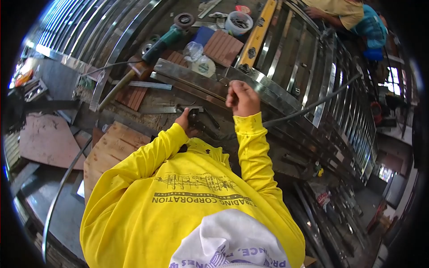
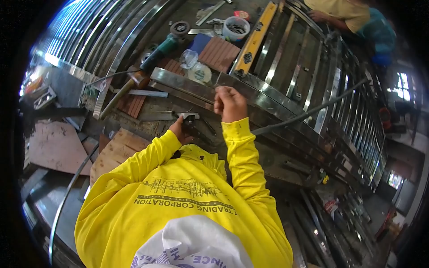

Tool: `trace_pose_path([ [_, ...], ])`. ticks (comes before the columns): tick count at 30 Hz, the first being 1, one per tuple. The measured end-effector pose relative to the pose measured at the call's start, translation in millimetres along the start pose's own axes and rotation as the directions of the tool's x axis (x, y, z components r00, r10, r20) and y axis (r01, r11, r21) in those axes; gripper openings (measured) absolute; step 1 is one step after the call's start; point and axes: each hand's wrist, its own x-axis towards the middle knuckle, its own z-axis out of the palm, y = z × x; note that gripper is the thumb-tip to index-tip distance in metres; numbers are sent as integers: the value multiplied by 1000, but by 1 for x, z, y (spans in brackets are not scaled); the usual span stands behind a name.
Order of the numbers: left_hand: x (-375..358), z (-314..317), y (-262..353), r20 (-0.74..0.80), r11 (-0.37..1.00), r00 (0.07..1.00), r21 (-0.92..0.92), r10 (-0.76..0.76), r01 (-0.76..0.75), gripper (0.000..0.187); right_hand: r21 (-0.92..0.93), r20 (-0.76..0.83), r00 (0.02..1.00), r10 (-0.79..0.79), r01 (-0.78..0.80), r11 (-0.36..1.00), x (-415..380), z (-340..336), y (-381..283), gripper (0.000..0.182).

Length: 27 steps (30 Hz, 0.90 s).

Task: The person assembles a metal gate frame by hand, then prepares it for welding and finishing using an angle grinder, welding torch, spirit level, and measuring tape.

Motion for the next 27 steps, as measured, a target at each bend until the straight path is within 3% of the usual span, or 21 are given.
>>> trace_pose_path([
  [1, -7, 6, 5, 15, 999, 1000, 39, -10, 9, 56, 102, 45, 999, 28, -32, 994, -1, 4, 2, 18],
  [2, -18, 6, 13, -53, 987, 986, -54, -157, 154, 55, 160, 60, 996, 58, -67, 985, -2, 9, 4, 18],
  [6, -99, 35, 43, -220, 942, 945, 179, -242, 283, 59, 343, 103, 981, 166, -192, 920, 5, 17, 18, 17],
  [9, -133, 32, 77, -24, 939, 989, 310, -147, 148, 65, 393, 106, 973, 204, -230, 890, 9, 22, 24, 17],
  [10, -153, 44, 100, -9, 933, 996, 349, -87, 85, 50, 400, 105, 971, 213, -237, 885, 9, 23, 25, 17],
  [12, -142, 38, 142, 159, 719, 955, 631, 249, -292, 48, 400, 82, 969, 233, -246, 883, 10, 24, 26, 16],
  [13, -120, 34, 167, 309, 384, 792, 745, 526, -546, 46, 403, 82, 967, 241, -253, 880, 10, 22, 28, 15],
  [14, -85, 25, 196, 317, 21, 530, 844, 786, -535, 51, 396, 64, 966, 249, -253, 883, 9, 20, 31, 15],
  [15, -91, 48, 228, 408, -301, 247, 876, 879, -376, 59, 395, 53, 967, 250, -250, 884, 8, 21, 31, 15],
  [16, -89, 64, 260, 379, -364, 250, 925, 891, -105, 65, 387, 53, 968, 247, -248, 888, 8, 19, 34, 15],
  [17, -60, 62, 285, 312, -325, 299, 946, 902, -8, 71, 379, 51, 970, 239, -241, 894, 7, 18, 36, 15],
  [18, -40, 68, 308, 140, -201, 447, 975, 883, 92, 73, 362, 45, 968, 248, -247, 899, 5, 19, 37, 16],
  [21, -19, 78, 339, 9, -214, 701, 955, 713, 204, 74, 311, 30, 969, 245, -242, 919, -4, 21, 35, 17],
  [24, 3, 67, 357, 122, -277, 661, 951, 741, 135, 70, 287, 52, 982, 184, -191, 939, -18, 26, 28, 21],
  [27, -12, 64, 381, 71, -163, 781, 986, 620, 40, 69, 124, 19, 1000, 5, -7, 992, -31, 20, 32, 23],
])
